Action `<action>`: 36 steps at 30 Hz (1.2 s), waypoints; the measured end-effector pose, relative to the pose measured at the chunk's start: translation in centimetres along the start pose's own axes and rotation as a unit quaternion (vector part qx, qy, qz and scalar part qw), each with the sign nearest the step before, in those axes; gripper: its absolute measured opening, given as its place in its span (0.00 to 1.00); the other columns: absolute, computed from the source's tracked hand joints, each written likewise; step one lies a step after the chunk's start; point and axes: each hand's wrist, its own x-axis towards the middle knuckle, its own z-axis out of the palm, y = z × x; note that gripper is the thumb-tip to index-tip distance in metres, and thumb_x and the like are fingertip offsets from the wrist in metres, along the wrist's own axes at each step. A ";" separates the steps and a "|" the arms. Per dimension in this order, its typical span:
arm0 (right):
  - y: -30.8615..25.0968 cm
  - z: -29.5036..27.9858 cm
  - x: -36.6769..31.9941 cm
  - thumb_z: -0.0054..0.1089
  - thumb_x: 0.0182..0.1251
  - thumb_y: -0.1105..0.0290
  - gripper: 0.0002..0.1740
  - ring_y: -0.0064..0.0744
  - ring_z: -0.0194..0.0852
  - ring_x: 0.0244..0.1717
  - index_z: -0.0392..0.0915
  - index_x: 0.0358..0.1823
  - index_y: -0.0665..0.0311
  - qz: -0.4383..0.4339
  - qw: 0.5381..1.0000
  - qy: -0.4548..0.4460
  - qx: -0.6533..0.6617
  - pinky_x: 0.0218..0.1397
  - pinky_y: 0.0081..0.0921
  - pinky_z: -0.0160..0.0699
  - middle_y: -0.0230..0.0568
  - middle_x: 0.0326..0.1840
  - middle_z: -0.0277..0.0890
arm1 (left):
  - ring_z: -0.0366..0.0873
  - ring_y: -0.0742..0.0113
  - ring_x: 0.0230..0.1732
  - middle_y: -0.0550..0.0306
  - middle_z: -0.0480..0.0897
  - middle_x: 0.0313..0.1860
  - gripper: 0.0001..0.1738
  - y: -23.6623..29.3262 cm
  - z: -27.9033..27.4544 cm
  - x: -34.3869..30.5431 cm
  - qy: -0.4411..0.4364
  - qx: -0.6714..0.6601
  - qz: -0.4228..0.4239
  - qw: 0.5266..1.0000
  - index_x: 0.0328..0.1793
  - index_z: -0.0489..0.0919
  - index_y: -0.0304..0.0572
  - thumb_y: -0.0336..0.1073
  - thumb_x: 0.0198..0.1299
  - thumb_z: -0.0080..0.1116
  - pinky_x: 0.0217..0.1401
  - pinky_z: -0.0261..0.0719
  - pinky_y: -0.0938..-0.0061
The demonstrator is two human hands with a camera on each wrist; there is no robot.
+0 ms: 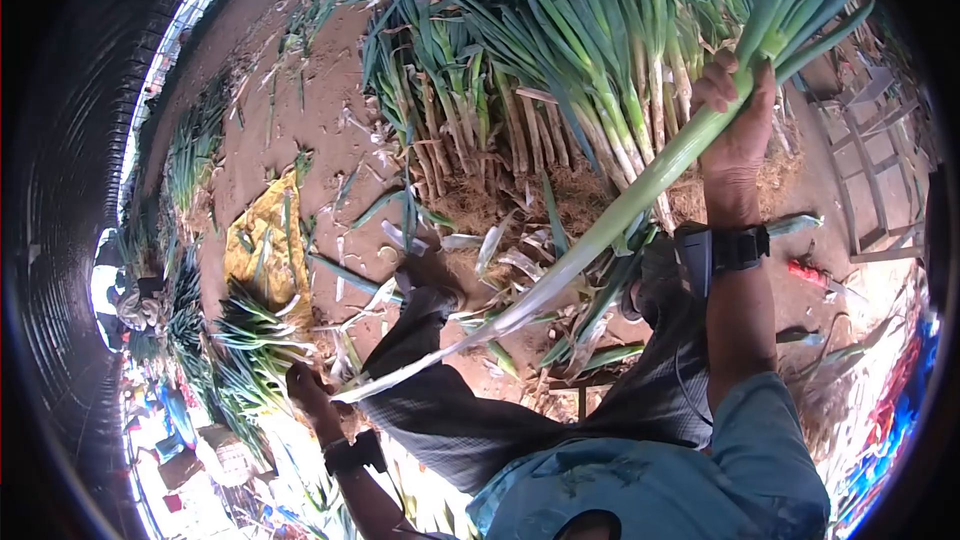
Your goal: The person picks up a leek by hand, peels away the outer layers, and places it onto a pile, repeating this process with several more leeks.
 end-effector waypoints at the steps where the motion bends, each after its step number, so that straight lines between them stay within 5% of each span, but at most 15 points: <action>1: -0.3 0.1 -0.1 0.47 0.68 0.62 0.15 0.20 0.55 0.25 0.62 0.43 0.68 -0.003 1.000 -0.003 0.010 0.25 0.16 0.61 0.38 0.32 0.60 | 0.68 0.70 0.31 0.58 0.71 0.35 0.14 -3.2 -1.9 1.7 -0.052 0.133 0.088 0.986 0.51 0.67 0.42 0.34 0.60 0.54 0.31 0.68 0.77; 2: -0.2 0.0 -0.1 0.48 0.68 0.62 0.15 0.21 0.56 0.24 0.63 0.44 0.67 -0.017 1.000 0.003 0.012 0.23 0.16 0.61 0.40 0.32 0.63 | 0.76 0.65 0.42 0.52 0.77 0.45 0.24 -6.4 -3.8 3.4 -0.082 0.236 0.181 0.951 0.60 0.67 0.38 0.31 0.57 0.58 0.42 0.77 0.74; 4: 0.4 -0.1 -0.1 0.49 0.68 0.61 0.15 0.21 0.59 0.23 0.64 0.47 0.64 -0.032 0.999 0.015 0.013 0.20 0.16 0.62 0.42 0.31 0.68 | 0.67 0.59 0.62 0.47 0.67 0.63 0.34 7.3 4.9 -0.9 -0.091 0.241 0.265 0.929 0.67 0.61 0.39 0.26 0.53 0.60 0.62 0.66 0.69; 5: 0.7 -0.2 -0.2 0.49 0.68 0.60 0.16 0.22 0.59 0.23 0.64 0.47 0.65 -0.016 0.999 0.018 0.034 0.21 0.16 0.63 0.43 0.32 0.68 | 0.66 0.58 0.63 0.47 0.67 0.63 0.35 12.5 9.0 -4.4 -0.135 0.148 0.131 0.971 0.68 0.59 0.40 0.26 0.53 0.59 0.65 0.64 0.70; 7: 1.0 -0.6 0.1 0.50 0.68 0.60 0.17 0.22 0.60 0.23 0.64 0.46 0.66 0.010 0.997 0.017 0.078 0.22 0.16 0.65 0.43 0.32 0.69 | 0.65 0.58 0.64 0.47 0.68 0.62 0.36 14.2 14.9 -7.4 -0.361 -0.134 0.178 0.906 0.69 0.58 0.43 0.27 0.54 0.60 0.65 0.64 0.68; 8: 1.2 -0.4 0.3 0.51 0.67 0.59 0.17 0.22 0.61 0.23 0.64 0.46 0.66 0.012 0.996 0.016 0.092 0.22 0.16 0.66 0.43 0.32 0.69 | 0.65 0.56 0.63 0.44 0.69 0.61 0.34 15.9 16.5 -8.6 -0.356 0.095 0.317 0.874 0.68 0.61 0.42 0.26 0.54 0.60 0.64 0.64 0.66; 9: 1.3 -0.3 0.2 0.51 0.67 0.59 0.18 0.22 0.61 0.23 0.64 0.46 0.67 0.011 0.994 0.018 0.103 0.23 0.17 0.67 0.44 0.32 0.70 | 0.72 0.54 0.55 0.42 0.74 0.55 0.32 16.0 19.2 -9.6 -0.443 0.058 0.235 0.864 0.66 0.64 0.41 0.28 0.54 0.61 0.55 0.71 0.66; 12: 1.9 0.5 -0.1 0.57 0.63 0.56 0.23 0.23 0.67 0.26 0.63 0.49 0.65 -0.055 0.991 0.084 -0.087 0.27 0.19 0.71 0.39 0.33 0.72 | 0.81 0.57 0.38 0.44 0.80 0.44 0.30 15.0 23.2 -11.2 -0.366 -0.046 0.312 0.876 0.64 0.66 0.41 0.29 0.54 0.61 0.37 0.79 0.67; 15: 4.9 3.1 -1.9 0.58 0.62 0.61 0.22 0.21 0.68 0.29 0.61 0.52 0.62 0.016 0.942 0.187 -0.277 0.32 0.18 0.69 0.32 0.30 0.70 | 0.82 0.58 0.38 0.45 0.80 0.45 0.31 15.7 26.3 -11.4 -0.219 0.084 0.385 0.893 0.64 0.66 0.41 0.28 0.52 0.61 0.38 0.79 0.68; 18: 6.5 2.9 -2.4 0.56 0.63 0.67 0.18 0.14 0.55 0.20 0.63 0.51 0.57 0.066 0.950 0.202 -0.228 0.22 0.14 0.59 0.22 0.21 0.59 | 0.81 0.59 0.33 0.49 0.81 0.42 0.37 17.2 29.0 -11.6 -0.171 0.074 0.285 0.940 0.67 0.62 0.41 0.28 0.50 0.63 0.36 0.78 0.72; 23: 4.5 3.0 -2.0 0.47 0.69 0.60 0.14 0.10 0.43 0.11 0.66 0.52 0.56 0.137 0.963 0.137 -0.186 0.12 0.10 0.45 0.19 0.17 0.50 | 0.79 0.70 0.34 0.46 0.81 0.39 0.48 20.9 29.9 -12.8 -0.427 -0.149 0.114 0.885 0.73 0.46 0.41 0.30 0.52 0.65 0.36 0.77 0.73; 26: 4.0 3.3 -2.1 0.43 0.71 0.58 0.15 0.10 0.42 0.10 0.66 0.53 0.57 0.156 0.974 0.068 -0.150 0.10 0.11 0.45 0.20 0.17 0.50 | 0.77 0.74 0.33 0.53 0.81 0.38 0.39 21.9 30.7 -11.6 -0.506 -0.355 -0.056 0.784 0.71 0.55 0.40 0.30 0.55 0.62 0.35 0.76 0.77; 31: 3.2 3.5 -2.1 0.40 0.73 0.58 0.17 0.10 0.41 0.11 0.65 0.55 0.58 0.163 0.976 0.039 -0.140 0.11 0.10 0.46 0.21 0.18 0.49 | 0.71 0.80 0.27 0.64 0.78 0.31 0.12 17.3 29.6 -11.6 -0.332 -0.540 -0.184 0.751 0.50 0.77 0.38 0.32 0.61 0.56 0.27 0.68 0.83; 34: 2.9 3.7 -1.9 0.40 0.73 0.57 0.17 0.10 0.42 0.12 0.65 0.55 0.57 0.122 0.958 0.101 -0.239 0.12 0.10 0.46 0.21 0.18 0.50 | 0.69 0.81 0.26 0.66 0.76 0.27 0.07 12.8 24.8 -10.7 -0.444 -0.158 0.032 0.881 0.43 0.79 0.36 0.31 0.62 0.53 0.26 0.65 0.84; 36: 3.2 3.6 -1.9 0.45 0.71 0.60 0.15 0.11 0.45 0.14 0.66 0.55 0.56 0.113 0.952 0.129 -0.252 0.14 0.10 0.48 0.21 0.19 0.51 | 0.72 0.68 0.30 0.59 0.75 0.30 0.11 12.0 23.6 -10.0 -0.474 0.100 0.156 0.861 0.48 0.76 0.37 0.27 0.58 0.54 0.30 0.70 0.72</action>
